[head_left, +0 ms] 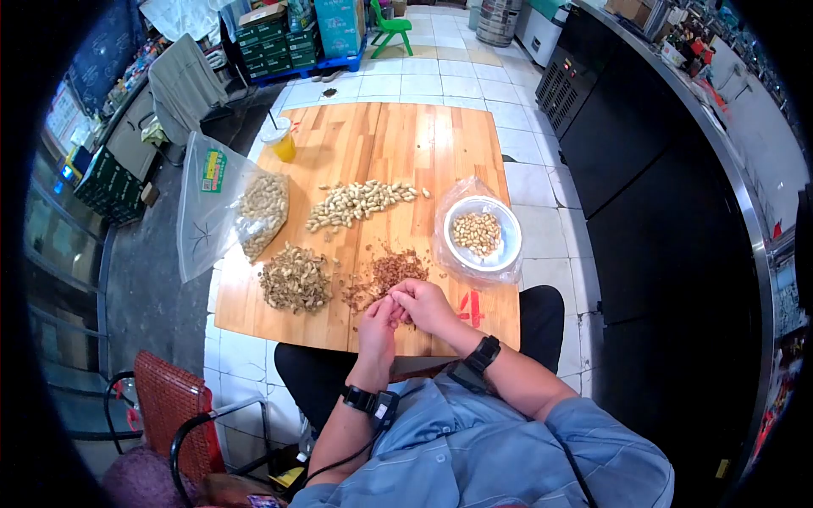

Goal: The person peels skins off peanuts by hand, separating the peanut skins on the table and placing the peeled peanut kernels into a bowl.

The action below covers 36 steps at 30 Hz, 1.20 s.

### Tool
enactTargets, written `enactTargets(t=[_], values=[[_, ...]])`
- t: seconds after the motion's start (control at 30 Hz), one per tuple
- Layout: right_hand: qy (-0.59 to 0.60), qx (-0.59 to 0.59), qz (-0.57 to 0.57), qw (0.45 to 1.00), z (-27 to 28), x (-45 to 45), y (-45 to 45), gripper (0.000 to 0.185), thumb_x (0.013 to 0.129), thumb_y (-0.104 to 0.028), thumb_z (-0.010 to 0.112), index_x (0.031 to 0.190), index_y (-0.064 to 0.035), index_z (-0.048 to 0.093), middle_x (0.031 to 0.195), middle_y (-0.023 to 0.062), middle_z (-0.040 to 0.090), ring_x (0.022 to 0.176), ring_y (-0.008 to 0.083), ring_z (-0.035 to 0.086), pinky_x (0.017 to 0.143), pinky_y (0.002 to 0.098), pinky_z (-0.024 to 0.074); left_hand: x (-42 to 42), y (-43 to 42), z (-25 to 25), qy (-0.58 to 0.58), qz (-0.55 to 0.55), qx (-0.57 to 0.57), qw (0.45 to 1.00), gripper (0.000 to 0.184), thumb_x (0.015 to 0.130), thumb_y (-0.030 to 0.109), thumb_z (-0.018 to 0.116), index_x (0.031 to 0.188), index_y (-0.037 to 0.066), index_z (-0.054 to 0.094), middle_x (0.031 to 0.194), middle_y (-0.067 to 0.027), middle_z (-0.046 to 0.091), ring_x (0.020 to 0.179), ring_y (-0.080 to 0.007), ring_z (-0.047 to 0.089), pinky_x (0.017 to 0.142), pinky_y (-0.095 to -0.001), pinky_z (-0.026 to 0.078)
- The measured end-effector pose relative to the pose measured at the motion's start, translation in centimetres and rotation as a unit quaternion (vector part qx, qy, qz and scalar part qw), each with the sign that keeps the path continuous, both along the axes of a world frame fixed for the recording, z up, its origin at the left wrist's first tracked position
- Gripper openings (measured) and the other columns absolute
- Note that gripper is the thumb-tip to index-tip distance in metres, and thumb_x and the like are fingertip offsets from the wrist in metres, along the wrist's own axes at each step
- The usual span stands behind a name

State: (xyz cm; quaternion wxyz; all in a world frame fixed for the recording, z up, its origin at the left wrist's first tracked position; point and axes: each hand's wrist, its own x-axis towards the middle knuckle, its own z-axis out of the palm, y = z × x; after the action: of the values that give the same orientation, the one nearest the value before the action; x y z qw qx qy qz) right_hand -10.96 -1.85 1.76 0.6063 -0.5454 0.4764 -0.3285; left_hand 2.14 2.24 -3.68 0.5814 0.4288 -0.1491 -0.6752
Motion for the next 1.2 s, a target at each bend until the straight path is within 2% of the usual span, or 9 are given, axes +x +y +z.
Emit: enactTargets(t=[0.27,0.47,0.57,0.7,0.77,0.97,1.0,1.13,1.2], values=[[-0.025,-0.011,0.036,0.999,0.1,-0.2,-0.1,0.017,0.101,-0.014,0.05,0.102,-0.0002,0.06,0.078,0.0047,0.066,0.067,0.0098,0.063,0.06,0.0236,0.0523,0.4,0.1,0.0,-0.065,0.008,0.011,0.998,0.017,0.099,0.018,0.058,0.103,0.002,0.066,0.091,-0.0031,0.068,0.078,-0.0084,0.062,0.066,-0.0192,0.045],[-0.029,-0.011,0.059,0.998,-0.2,-0.4,-0.2,0.016,0.102,-0.013,0.048,0.104,-0.0008,0.057,0.081,0.0043,0.064,0.069,0.0099,0.063,0.061,0.0244,0.0531,0.0,0.4,2.5,-0.196,0.01,-0.017,0.98,0.021,0.096,0.015,0.062,0.107,-0.002,0.065,0.092,-0.0043,0.068,0.082,-0.0097,0.064,0.069,-0.0202,0.048],[-0.041,-0.022,0.055,0.997,-1.0,-0.3,-0.4,0.015,0.102,-0.012,0.047,0.105,-0.0007,0.057,0.081,0.0043,0.064,0.069,0.0098,0.063,0.062,0.0247,0.0532,0.1,0.1,1.1,-0.155,0.024,-0.056,0.986,0.022,0.095,0.014,0.064,0.108,-0.004,0.065,0.095,-0.0071,0.068,0.084,-0.0127,0.065,0.074,-0.0241,0.053],[-0.054,0.009,0.049,0.997,-0.3,0.0,-0.5,0.013,0.101,-0.01,0.047,0.1,-0.0003,0.055,0.082,0.0071,0.065,0.071,0.0129,0.064,0.063,0.0283,0.0553,-0.1,-0.4,0.8,-0.134,0.045,-0.041,0.989,0.018,0.093,0.008,0.065,0.105,-0.005,0.067,0.086,-0.0045,0.067,0.074,-0.0089,0.062,0.065,-0.022,0.05],[-0.039,-0.035,0.049,0.997,0.1,0.0,-0.5,0.011,0.1,-0.008,0.047,0.099,-0.0004,0.055,0.081,0.0076,0.065,0.069,0.013,0.064,0.061,0.0281,0.0544,-0.1,-0.3,2.2,-0.184,0.036,-0.04,0.981,0.018,0.094,0.008,0.063,0.105,-0.005,0.066,0.083,-0.0037,0.066,0.073,-0.0083,0.06,0.064,-0.0221,0.049],[0.025,-0.06,0.06,0.996,0.9,0.2,-0.1,0.013,0.101,-0.008,0.045,0.103,-0.0004,0.055,0.074,0.0051,0.062,0.063,0.0105,0.06,0.058,0.0259,0.0507,0.0,0.1,3.5,-0.123,0.025,-0.038,0.991,0.012,0.096,0.01,0.061,0.098,0.0,0.066,0.08,0.0006,0.063,0.068,-0.0047,0.052,0.061,-0.02,0.041],[0.021,-0.087,0.046,0.995,0.8,0.4,-0.1,0.011,0.099,-0.008,0.048,0.1,0.0001,0.056,0.07,0.0071,0.064,0.059,0.0144,0.064,0.055,0.0286,0.0516,0.0,0.0,3.7,-0.135,0.014,-0.044,0.99,0.012,0.097,0.012,0.059,0.095,0.001,0.065,0.074,0.0018,0.059,0.063,-0.0052,0.047,0.057,-0.0211,0.037],[0.01,-0.043,0.054,0.998,0.3,0.5,-0.1,0.013,0.1,-0.009,0.047,0.103,0.0001,0.055,0.072,0.0063,0.065,0.06,0.0134,0.064,0.054,0.0263,0.0503,0.6,-0.2,1.9,-0.09,-0.011,-0.051,0.995,0.014,0.099,0.012,0.056,0.093,0.002,0.063,0.071,0.0017,0.055,0.062,-0.0083,0.048,0.057,-0.0232,0.038],[-0.063,0.022,0.04,0.997,0.0,0.7,-0.3,0.013,0.1,-0.01,0.047,0.106,-0.0003,0.054,0.073,0.0052,0.065,0.06,0.0129,0.064,0.053,0.0248,0.0498,0.3,-0.1,2.3,-0.01,0.014,-0.031,0.999,0.013,0.099,0.012,0.055,0.094,0.003,0.062,0.073,0.0012,0.055,0.062,-0.0082,0.047,0.058,-0.0233,0.039]])
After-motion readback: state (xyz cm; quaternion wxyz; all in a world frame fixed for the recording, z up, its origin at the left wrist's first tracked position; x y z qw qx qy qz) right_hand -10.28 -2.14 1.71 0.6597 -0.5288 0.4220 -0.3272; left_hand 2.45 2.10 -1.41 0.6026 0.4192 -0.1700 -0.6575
